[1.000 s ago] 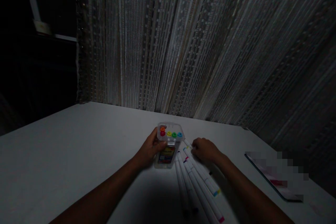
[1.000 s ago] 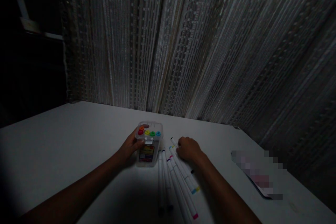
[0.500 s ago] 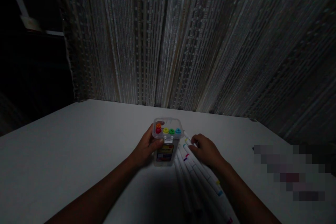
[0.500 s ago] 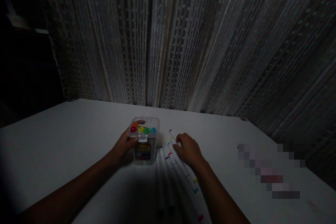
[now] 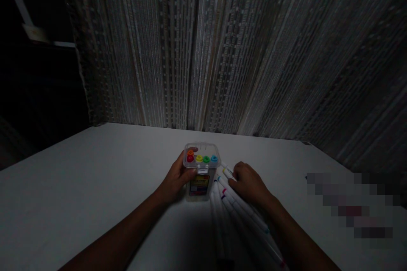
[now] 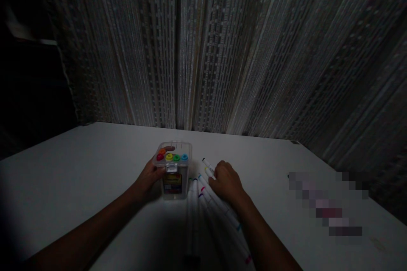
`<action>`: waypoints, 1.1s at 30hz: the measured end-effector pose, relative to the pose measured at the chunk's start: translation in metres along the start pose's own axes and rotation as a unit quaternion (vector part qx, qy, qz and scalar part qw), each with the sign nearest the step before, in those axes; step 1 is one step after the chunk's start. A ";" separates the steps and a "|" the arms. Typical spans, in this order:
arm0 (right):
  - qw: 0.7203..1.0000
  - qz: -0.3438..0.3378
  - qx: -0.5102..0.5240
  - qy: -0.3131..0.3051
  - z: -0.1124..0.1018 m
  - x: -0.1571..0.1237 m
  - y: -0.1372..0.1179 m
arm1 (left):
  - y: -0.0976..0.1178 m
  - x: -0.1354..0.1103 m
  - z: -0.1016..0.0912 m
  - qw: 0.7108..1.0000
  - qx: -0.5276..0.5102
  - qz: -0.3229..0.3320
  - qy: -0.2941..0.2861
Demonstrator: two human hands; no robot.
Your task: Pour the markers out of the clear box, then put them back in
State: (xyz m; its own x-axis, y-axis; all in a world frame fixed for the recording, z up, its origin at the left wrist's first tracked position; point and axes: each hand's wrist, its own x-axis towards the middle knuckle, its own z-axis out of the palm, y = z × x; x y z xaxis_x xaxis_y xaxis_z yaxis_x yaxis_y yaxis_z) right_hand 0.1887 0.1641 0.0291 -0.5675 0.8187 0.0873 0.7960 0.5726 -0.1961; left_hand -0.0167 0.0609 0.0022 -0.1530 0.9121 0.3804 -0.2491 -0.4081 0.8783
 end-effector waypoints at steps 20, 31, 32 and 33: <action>0.823 -0.158 0.356 0.413 -0.104 -0.010 -0.044 | 0.009 0.000 0.007 0.999 -0.022 0.016 -0.031; 0.872 -0.268 0.332 0.239 -0.100 0.033 -0.117 | 0.010 0.000 0.008 0.998 -0.012 0.032 -0.055; 0.884 -0.261 0.321 0.219 -0.095 0.036 -0.120 | 0.010 0.000 0.008 0.998 -0.008 0.034 -0.053; 0.895 -0.252 0.309 0.199 -0.090 0.037 -0.123 | 0.010 0.000 0.008 0.998 -0.003 0.036 -0.048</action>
State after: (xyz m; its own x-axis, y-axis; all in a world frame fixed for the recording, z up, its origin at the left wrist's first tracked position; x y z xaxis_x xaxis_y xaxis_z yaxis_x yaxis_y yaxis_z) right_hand 0.0888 0.1282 0.1448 -0.6041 0.4828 0.6339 0.1212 0.8419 -0.5258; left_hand -0.0115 0.0574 0.0133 -0.0777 0.8800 0.4685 -0.2472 -0.4723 0.8461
